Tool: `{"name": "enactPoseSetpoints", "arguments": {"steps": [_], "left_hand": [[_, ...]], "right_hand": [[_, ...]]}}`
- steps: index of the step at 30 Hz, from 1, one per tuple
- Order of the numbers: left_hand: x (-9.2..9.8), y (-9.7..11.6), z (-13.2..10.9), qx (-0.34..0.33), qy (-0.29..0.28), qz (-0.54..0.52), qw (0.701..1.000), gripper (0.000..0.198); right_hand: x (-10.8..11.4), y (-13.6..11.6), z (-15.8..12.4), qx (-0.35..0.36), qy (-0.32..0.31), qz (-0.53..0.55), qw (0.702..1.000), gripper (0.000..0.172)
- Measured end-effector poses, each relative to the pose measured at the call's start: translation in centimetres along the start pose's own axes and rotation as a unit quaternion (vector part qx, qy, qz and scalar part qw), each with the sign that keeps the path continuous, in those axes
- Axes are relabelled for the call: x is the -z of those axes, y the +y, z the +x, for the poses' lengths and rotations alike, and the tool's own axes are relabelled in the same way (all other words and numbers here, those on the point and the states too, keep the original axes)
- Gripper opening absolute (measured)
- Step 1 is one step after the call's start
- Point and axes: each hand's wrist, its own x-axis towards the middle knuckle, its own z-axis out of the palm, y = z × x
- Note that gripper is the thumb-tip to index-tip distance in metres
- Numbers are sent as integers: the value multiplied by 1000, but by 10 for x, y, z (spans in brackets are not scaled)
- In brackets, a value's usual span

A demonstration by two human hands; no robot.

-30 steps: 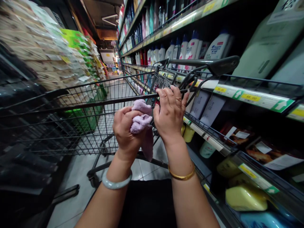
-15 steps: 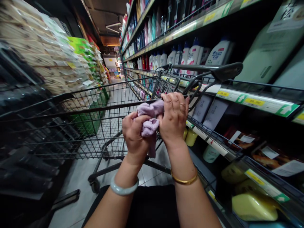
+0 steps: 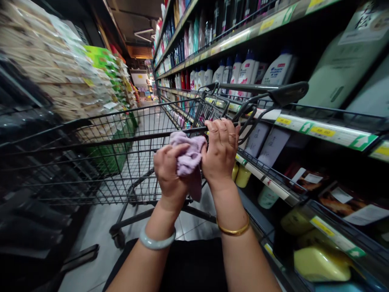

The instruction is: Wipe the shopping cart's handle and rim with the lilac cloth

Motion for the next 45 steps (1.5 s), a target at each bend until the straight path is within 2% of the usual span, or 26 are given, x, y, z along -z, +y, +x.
{"name": "enactPoseSetpoints", "arguments": {"steps": [2, 6, 7, 9, 11, 14, 16, 18, 22, 24, 27, 31, 33, 35, 37, 38, 40, 42, 45], "left_hand": [[3, -2, 4, 8, -1, -15, 1000, 27], [20, -24, 19, 115, 128, -19, 985, 37], [23, -28, 21, 123, 149, -12, 981, 37], [22, -29, 19, 109, 154, -2, 982, 34], [14, -21, 11, 73, 107, -5, 992, 30], [-1, -6, -3, 20, -21, -35, 999, 31], [-3, -3, -6, 14, -63, -51, 997, 31], [3, -8, -2, 43, -24, -44, 998, 26], [26, -28, 17, 121, 130, -14, 984, 25], [29, -33, 21, 130, 148, -11, 980, 27], [17, -25, 11, 95, 103, 2, 990, 24], [-6, -4, -16, 31, -29, 14, 999, 27], [-10, -1, -20, 13, -63, 16, 998, 30], [-4, -4, -14, 21, -34, 7, 999, 26], [9, -14, 0, 61, 48, -7, 997, 21], [16, -20, 8, 87, 109, -8, 990, 19], [29, -32, 20, 109, 170, -3, 979, 24], [36, -41, 25, 112, 189, 3, 976, 27], [38, -49, 25, 113, 167, 12, 979, 28]], "right_hand": [[0, 1, 0, -1, -2, 1, 1000, 49], [0, -1, 1, 5, 2, -6, 1000, 48], [0, -1, 1, 6, 3, -6, 1000, 48], [-1, -2, 0, 8, 8, -6, 1000, 47], [-1, -1, 0, 9, 13, -6, 1000, 47], [-1, 0, -1, 9, 12, -9, 1000, 47], [-1, 1, -1, 6, 10, -9, 1000, 47], [0, 0, -1, 4, 11, -7, 1000, 47], [-1, -2, -1, 5, 14, -5, 1000, 46], [-2, -2, -1, 5, 13, -4, 1000, 46], [-3, -2, -1, 5, 12, -8, 1000, 45], [-3, 2, 0, 6, 9, -13, 1000, 47], [-1, 3, 0, 7, 3, -14, 1000, 48], [1, 5, 0, 5, -2, -14, 1000, 48], [1, 5, -1, 2, -8, -10, 1000, 48], [1, 5, -1, 1, -11, -9, 1000, 48], [1, 5, -1, 0, -15, -9, 1000, 48], [2, 4, 0, -4, -17, -16, 1000, 47], [7, -1, 4, -14, -31, -29, 999, 45]]}}
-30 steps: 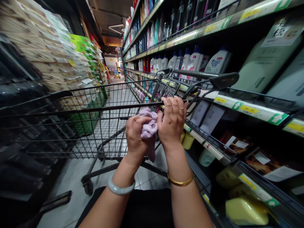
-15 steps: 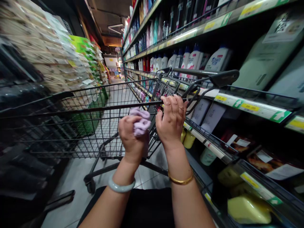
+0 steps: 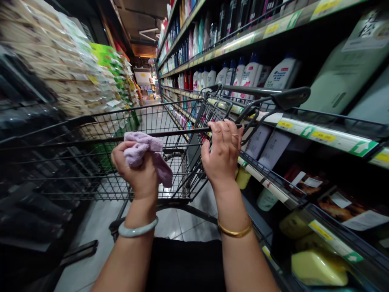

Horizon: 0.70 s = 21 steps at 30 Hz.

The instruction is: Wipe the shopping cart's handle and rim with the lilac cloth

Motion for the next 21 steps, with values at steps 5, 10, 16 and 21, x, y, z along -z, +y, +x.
{"name": "enactPoseSetpoints", "arguments": {"steps": [5, 10, 16, 21], "left_hand": [[-1, -8, 3, 12, -32, 9, 999, 28], [1, -20, 14, 20, -30, 15, 999, 27], [7, -30, 8, 12, -2, 35, 999, 27], [-5, -11, -39, -33, -75, 32, 996, 18]], "right_hand": [[14, -14, 5, -17, -47, -26, 998, 40], [16, -30, 3, -18, -73, -33, 997, 47], [9, -49, -4, 0, -64, -12, 998, 52], [1, -57, -10, 17, -39, 5, 999, 60]]}}
